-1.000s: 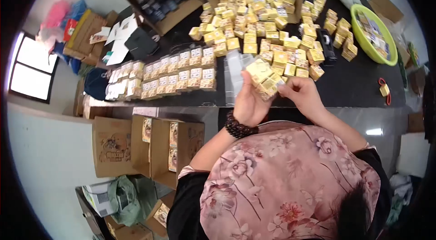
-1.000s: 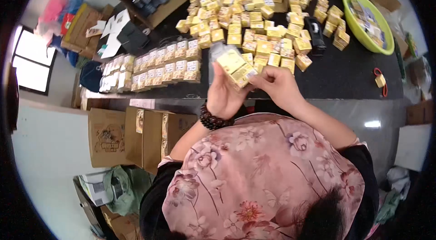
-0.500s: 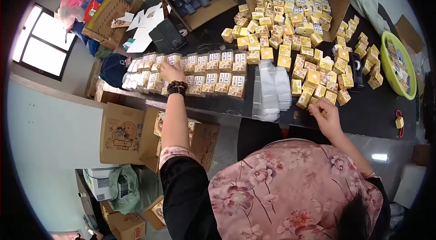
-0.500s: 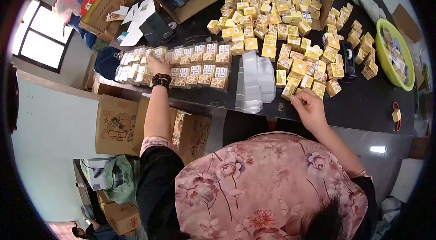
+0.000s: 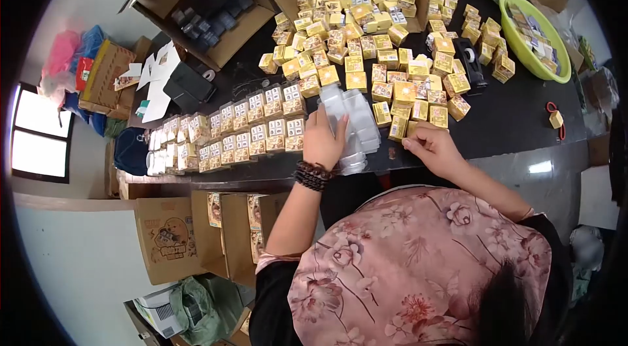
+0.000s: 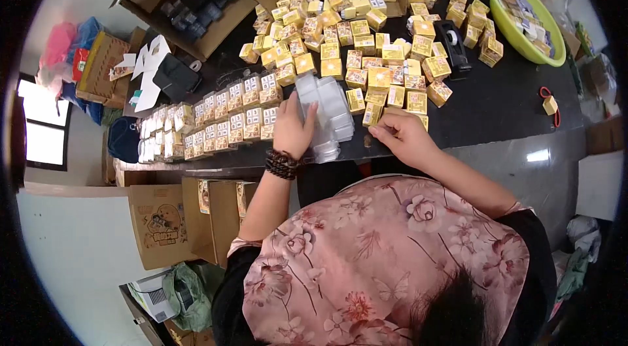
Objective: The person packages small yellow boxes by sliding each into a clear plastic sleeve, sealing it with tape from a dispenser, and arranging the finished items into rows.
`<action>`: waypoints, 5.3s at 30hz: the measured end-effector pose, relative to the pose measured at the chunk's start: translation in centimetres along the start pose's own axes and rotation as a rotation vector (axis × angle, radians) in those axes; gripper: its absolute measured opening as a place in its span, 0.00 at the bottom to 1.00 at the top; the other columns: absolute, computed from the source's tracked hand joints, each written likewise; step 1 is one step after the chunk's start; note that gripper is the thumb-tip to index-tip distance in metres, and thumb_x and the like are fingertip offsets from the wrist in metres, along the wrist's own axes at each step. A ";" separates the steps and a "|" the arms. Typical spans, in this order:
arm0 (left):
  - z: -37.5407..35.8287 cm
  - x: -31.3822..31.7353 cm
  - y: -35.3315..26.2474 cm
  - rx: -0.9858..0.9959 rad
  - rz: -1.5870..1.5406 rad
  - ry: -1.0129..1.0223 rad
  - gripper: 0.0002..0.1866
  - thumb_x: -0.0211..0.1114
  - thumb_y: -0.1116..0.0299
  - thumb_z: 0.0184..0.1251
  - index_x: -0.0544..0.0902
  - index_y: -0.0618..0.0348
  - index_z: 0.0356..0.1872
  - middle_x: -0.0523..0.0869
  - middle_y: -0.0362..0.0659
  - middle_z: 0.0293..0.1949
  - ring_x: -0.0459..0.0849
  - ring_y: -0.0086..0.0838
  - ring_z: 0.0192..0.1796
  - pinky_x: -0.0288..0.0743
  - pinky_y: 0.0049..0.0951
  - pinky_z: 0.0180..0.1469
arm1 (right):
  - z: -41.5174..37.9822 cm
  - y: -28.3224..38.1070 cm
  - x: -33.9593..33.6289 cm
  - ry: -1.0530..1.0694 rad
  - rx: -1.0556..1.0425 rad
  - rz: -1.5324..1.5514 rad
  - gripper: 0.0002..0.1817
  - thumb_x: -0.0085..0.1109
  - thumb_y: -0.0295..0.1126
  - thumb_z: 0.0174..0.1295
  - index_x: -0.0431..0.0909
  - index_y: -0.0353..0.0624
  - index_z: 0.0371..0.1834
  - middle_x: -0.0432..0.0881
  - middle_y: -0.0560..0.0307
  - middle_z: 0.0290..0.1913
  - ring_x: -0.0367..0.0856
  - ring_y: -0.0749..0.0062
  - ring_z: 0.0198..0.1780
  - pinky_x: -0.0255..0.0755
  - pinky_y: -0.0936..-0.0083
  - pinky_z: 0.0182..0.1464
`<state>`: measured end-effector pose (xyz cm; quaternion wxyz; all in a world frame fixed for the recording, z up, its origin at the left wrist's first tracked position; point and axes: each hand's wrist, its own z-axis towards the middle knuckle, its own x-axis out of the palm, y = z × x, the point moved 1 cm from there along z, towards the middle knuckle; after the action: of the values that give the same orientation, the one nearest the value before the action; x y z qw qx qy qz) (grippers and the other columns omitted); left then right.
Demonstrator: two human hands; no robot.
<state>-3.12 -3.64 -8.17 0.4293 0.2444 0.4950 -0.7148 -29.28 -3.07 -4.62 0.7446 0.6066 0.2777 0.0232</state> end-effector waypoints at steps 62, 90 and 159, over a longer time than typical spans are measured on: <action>-7.9 -3.4 -10.2 -0.291 -1.070 1.075 0.13 0.56 0.73 0.75 0.79 0.69 0.54 0.85 0.46 0.51 0.81 0.23 0.51 0.72 0.26 0.57 | 12.5 -4.3 -11.3 0.418 -0.401 -0.892 0.41 0.60 0.16 0.47 0.68 0.54 0.69 0.56 0.51 0.75 0.57 0.51 0.73 0.63 0.56 0.66; -3.6 -5.4 -13.5 0.066 -0.908 0.187 0.24 0.52 0.76 0.76 0.62 0.68 0.70 0.84 0.53 0.49 0.81 0.28 0.51 0.73 0.28 0.58 | 0.8 5.1 -6.9 -0.012 -0.280 0.083 0.19 0.60 0.29 0.65 0.76 0.43 0.60 0.75 0.53 0.56 0.76 0.70 0.55 0.74 0.76 0.50; -1.6 -5.5 -13.2 0.036 -1.119 0.356 0.29 0.63 0.88 0.60 0.70 0.64 0.64 0.69 0.48 0.65 0.74 0.31 0.63 0.78 0.27 0.58 | -0.7 4.8 -3.8 0.060 -0.348 0.334 0.17 0.56 0.24 0.67 0.75 0.38 0.59 0.72 0.52 0.60 0.69 0.68 0.65 0.64 0.73 0.66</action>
<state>-11.70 1.75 2.00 -0.1071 0.0695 0.6009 -0.7891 -31.36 -2.65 1.14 0.8152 0.5056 0.1873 0.2116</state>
